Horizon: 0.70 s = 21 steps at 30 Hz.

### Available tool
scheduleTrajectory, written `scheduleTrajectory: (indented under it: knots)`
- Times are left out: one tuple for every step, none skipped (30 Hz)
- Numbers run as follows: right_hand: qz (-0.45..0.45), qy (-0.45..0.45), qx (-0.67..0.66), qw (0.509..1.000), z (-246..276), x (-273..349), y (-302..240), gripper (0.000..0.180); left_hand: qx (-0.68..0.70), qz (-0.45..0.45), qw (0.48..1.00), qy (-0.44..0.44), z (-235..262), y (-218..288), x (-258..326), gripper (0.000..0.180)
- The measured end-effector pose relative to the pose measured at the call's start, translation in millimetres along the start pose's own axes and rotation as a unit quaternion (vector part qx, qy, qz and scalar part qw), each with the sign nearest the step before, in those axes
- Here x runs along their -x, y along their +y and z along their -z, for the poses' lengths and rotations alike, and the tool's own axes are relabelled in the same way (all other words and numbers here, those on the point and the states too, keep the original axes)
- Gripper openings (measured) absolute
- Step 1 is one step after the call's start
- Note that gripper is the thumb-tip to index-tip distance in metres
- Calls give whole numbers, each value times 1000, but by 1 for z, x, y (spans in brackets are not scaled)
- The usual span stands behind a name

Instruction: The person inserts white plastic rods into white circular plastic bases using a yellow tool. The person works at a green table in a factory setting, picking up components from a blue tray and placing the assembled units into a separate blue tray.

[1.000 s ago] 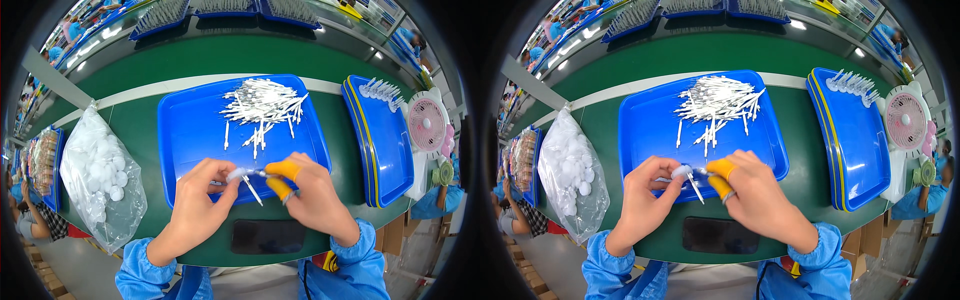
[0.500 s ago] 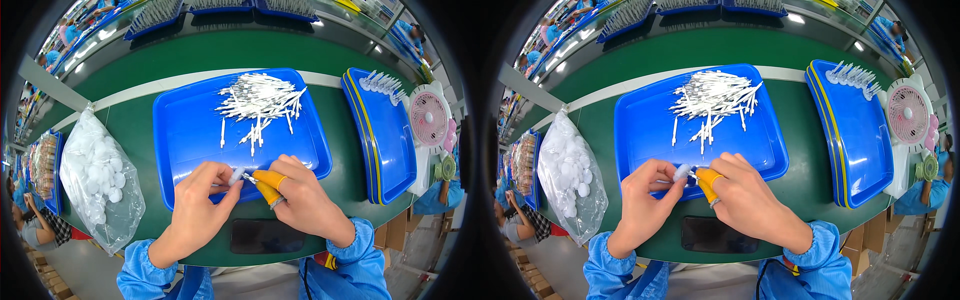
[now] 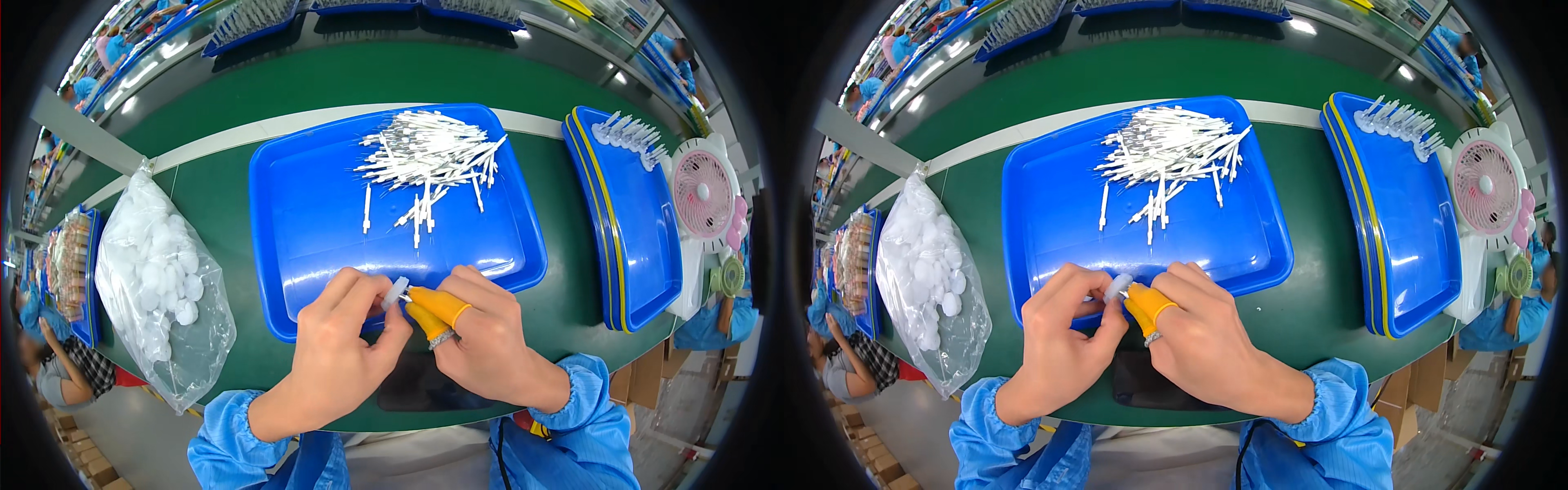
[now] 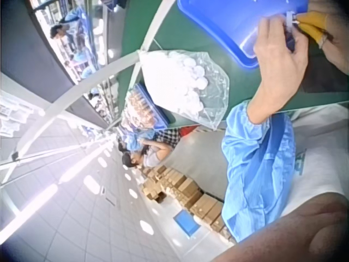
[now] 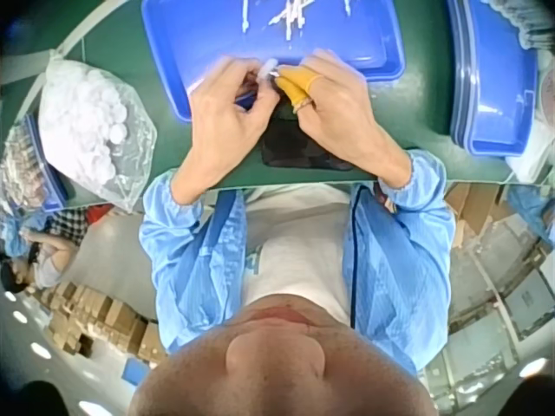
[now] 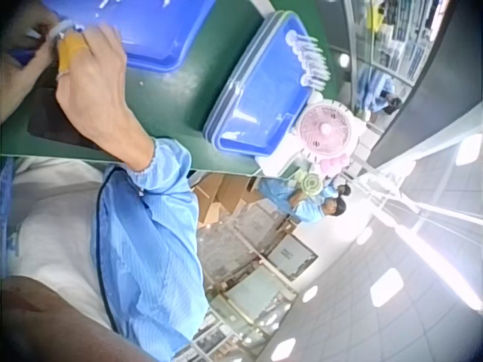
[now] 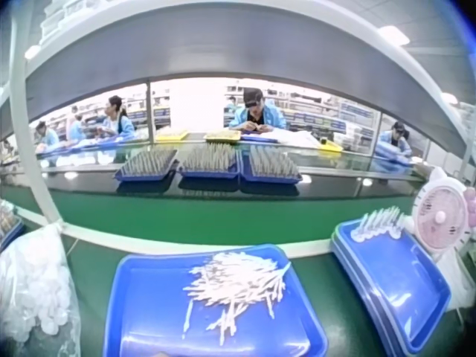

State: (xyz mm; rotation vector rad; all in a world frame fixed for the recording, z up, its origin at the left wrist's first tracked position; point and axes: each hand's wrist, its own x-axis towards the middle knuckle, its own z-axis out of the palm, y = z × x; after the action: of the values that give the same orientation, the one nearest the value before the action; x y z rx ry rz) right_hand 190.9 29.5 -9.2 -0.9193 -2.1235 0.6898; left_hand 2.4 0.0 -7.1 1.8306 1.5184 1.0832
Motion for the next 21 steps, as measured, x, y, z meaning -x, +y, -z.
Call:
scheduleTrajectory:
  knots:
    - [-4,12,6,1000,-3,-1,-1,39,-6,3,1000,-4,-1,-1,2,19]
    - [-7,24,12,1000,-6,-1,-2,38,-13,7,1000,-9,-3,-2,4,20]
    - [-10,14,5,1000,-6,-2,1,38,-17,7,1000,-12,-4,-3,4,20]
    - [-14,4,-1,1000,-7,-2,5,38,-17,11,1000,-13,-3,-4,3,20]
    - [-17,-6,-8,1000,-6,-4,9,38,-18,15,1000,-13,-3,-6,1,21]
    - [-8,-16,2,1000,-2,-10,13,39,-18,19,1000,-12,-2,-8,-2,21]
    - [3,-25,11,1000,5,-19,17,40,-19,24,1000,2,0,-9,-4,20]
    - [15,-33,20,999,12,-28,21,40,-19,28,999,16,3,-10,-5,19]
    - [13,-33,61,997,16,-34,28,38,-17,33,999,28,3,-13,-7,18]
    - [26,-24,117,993,22,-41,40,35,-11,40,999,27,5,-12,-8,17]
    - [30,-43,169,984,26,-46,48,31,-5,47,999,27,7,-10,-9,16]
    - [33,-62,220,973,27,-49,53,27,0,55,998,26,9,-8,-10,15]
    - [49,-57,233,970,25,-51,56,22,4,60,998,19,10,-8,-11,14]
    - [64,-51,245,966,23,-53,58,17,7,66,998,13,11,-8,-12,13]
    - [79,-47,254,963,20,-54,59,13,8,74,997,7,12,-8,-12,13]
    - [82,-61,255,962,19,-56,58,10,16,82,996,8,13,-7,-13,12]
    - [84,-76,256,960,19,-57,56,8,23,90,996,9,14,-6,-15,11]
    - [85,-90,257,958,19,-56,55,8,32,97,995,7,14,-5,-16,11]
    - [87,-94,242,962,19,-55,55,7,46,110,993,3,14,-4,-16,11]
    - [90,-98,227,965,19,-53,55,6,61,122,991,-1,15,-4,-16,11]
    - [94,-101,212,968,19,-51,55,6,74,134,988,-4,16,-4,-16,11]
